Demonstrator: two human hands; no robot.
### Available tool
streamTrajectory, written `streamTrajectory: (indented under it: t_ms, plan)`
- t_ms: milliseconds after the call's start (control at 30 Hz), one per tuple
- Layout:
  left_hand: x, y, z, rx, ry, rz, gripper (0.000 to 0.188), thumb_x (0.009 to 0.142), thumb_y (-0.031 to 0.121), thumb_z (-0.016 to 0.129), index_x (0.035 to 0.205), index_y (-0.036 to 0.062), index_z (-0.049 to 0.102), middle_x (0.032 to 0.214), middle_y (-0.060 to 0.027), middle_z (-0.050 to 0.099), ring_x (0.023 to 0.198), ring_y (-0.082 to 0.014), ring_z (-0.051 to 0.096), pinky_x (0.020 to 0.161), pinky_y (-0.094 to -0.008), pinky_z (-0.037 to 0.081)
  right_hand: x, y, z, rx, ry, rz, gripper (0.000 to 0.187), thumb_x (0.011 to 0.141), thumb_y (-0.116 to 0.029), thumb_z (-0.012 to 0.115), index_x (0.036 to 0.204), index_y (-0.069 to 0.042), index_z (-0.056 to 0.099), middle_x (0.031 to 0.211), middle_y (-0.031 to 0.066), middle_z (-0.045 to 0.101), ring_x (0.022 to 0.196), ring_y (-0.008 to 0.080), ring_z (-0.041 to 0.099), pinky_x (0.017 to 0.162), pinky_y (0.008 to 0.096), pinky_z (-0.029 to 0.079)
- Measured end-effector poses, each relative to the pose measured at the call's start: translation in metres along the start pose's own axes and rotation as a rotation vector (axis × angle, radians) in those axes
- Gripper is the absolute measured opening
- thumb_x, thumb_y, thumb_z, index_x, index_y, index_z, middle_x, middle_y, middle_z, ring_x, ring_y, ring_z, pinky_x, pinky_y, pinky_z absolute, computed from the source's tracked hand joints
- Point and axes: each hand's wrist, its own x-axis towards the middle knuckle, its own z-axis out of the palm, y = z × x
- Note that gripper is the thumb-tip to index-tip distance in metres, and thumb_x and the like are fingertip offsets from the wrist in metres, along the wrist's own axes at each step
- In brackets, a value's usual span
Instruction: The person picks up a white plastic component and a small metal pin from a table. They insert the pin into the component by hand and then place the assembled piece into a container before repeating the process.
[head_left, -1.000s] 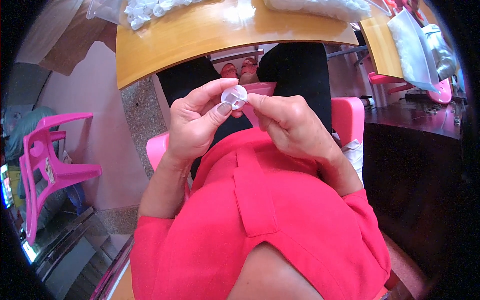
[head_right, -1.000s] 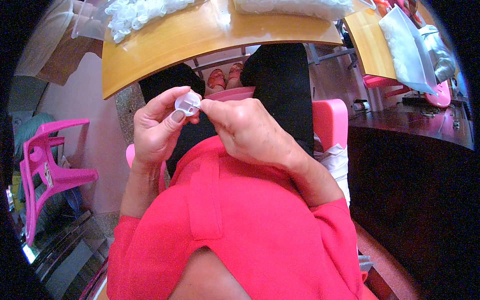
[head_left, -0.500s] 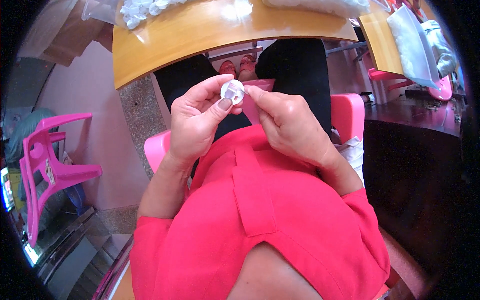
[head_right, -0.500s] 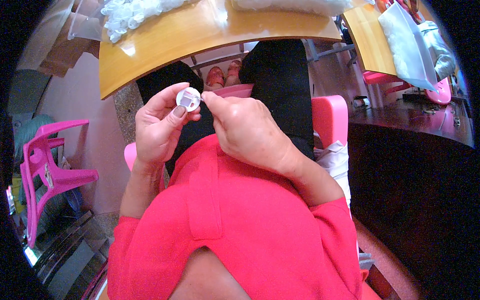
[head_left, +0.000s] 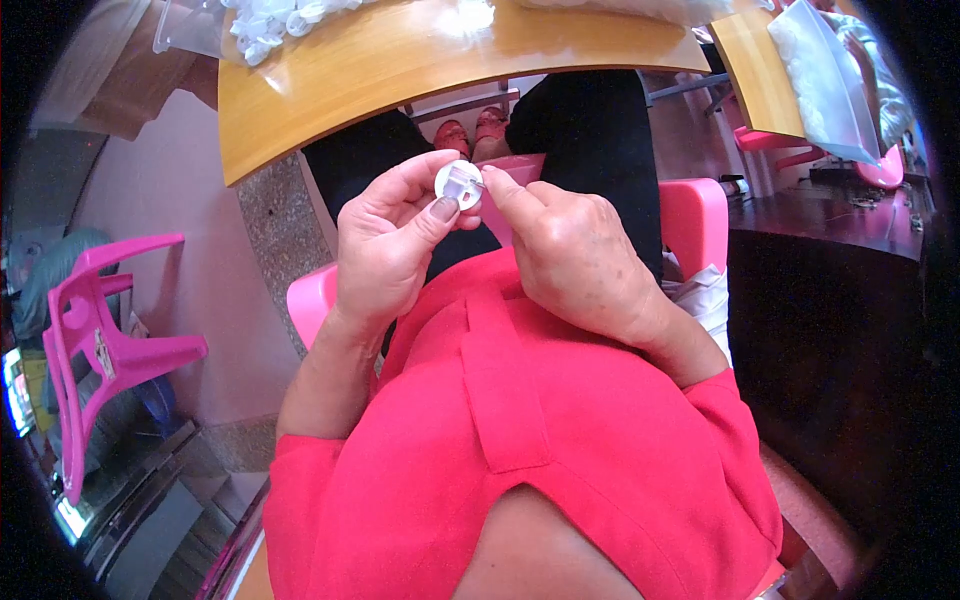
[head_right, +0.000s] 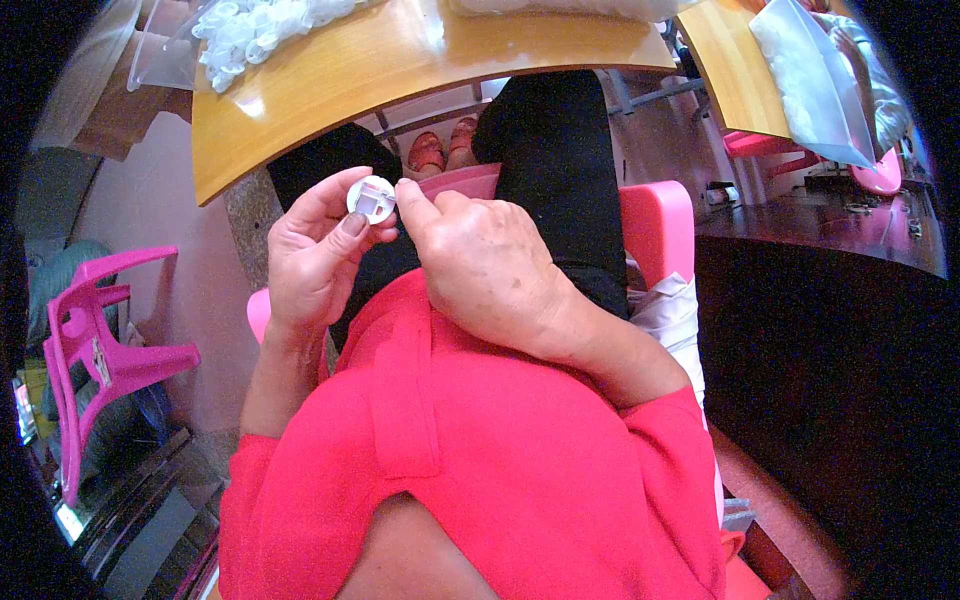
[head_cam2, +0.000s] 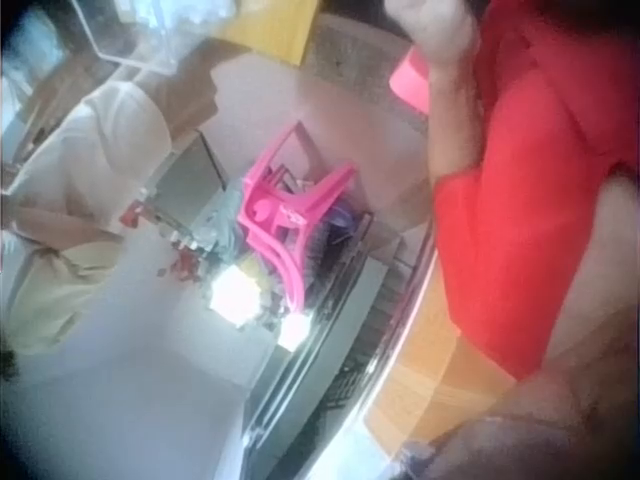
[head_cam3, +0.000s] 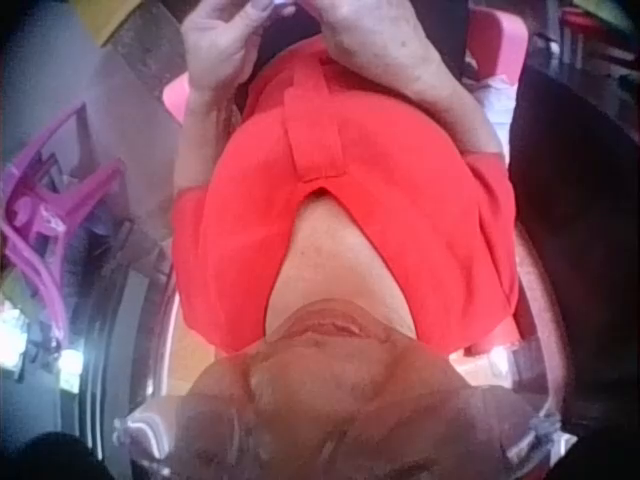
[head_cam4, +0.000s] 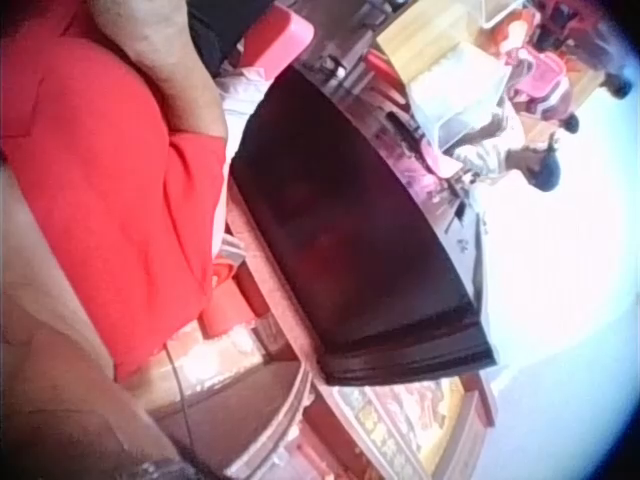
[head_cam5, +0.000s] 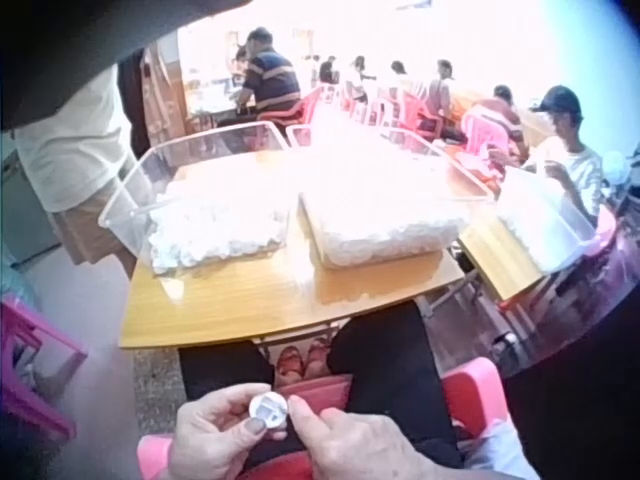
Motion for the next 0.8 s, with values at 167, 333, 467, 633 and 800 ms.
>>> streamTrajectory:
  t_ms: [167, 333, 467, 633, 800]
  plan:
    - [0.000, 0.000, 0.002, -0.019, 0.009, 0.000, 0.034, 0.088, 0.000, 0.061, 0.121, -0.0052, 0.054, 0.109, -0.0147, 0.064, 0.093, -0.0190, 0.063, 0.082, -0.0329, 0.055, -0.001, 0.002, 0.001, -0.010, -0.002, -0.015, 0.039, 0.078, -0.002, 0.056, 0.116, 0.005, 0.053, 0.074, 0.0180, 0.061, 0.064, 0.0332, 0.064, 0.055, 0.0410, 0.052]
    - [0.000, -0.001, 0.001, 0.009, 0.014, 0.000, 0.035, 0.088, 0.000, 0.060, 0.122, -0.0049, 0.053, 0.108, -0.0144, 0.064, 0.092, -0.0187, 0.063, 0.083, -0.0318, 0.054, 0.000, 0.002, 0.003, -0.012, 0.011, -0.032, 0.036, 0.077, -0.006, 0.055, 0.111, 0.005, 0.051, 0.072, 0.0184, 0.062, 0.063, 0.0346, 0.065, 0.054, 0.0430, 0.052]
    - [-0.001, -0.001, 0.001, 0.081, 0.004, 0.023, 0.035, 0.088, -0.002, 0.060, 0.123, -0.0049, 0.054, 0.107, -0.0141, 0.064, 0.091, -0.0179, 0.063, 0.083, -0.0305, 0.053, 0.001, 0.002, 0.004, -0.002, -0.009, -0.025, 0.027, 0.077, -0.006, 0.055, 0.102, 0.003, 0.052, 0.072, 0.0191, 0.062, 0.064, 0.0353, 0.065, 0.055, 0.0434, 0.052]
    - [-0.002, -0.001, 0.003, 0.216, -0.016, 0.068, 0.033, 0.088, -0.003, 0.059, 0.121, -0.0047, 0.055, 0.105, -0.0106, 0.064, 0.090, -0.0155, 0.062, 0.083, -0.0278, 0.052, 0.001, 0.005, 0.003, 0.013, -0.024, -0.042, 0.021, 0.077, -0.006, 0.055, 0.097, 0.002, 0.052, 0.073, 0.0197, 0.063, 0.065, 0.0353, 0.065, 0.055, 0.0433, 0.053]
    - [-0.002, -0.002, 0.001, 0.302, -0.055, 0.103, 0.032, 0.087, -0.005, 0.060, 0.119, -0.0037, 0.058, 0.107, -0.0100, 0.062, 0.089, -0.0144, 0.062, 0.081, -0.0257, 0.052, 0.003, 0.002, -0.007, 0.011, -0.139, -0.044, 0.021, 0.080, 0.002, 0.055, 0.101, 0.002, 0.054, 0.075, 0.0192, 0.062, 0.067, 0.0346, 0.064, 0.057, 0.0418, 0.052]
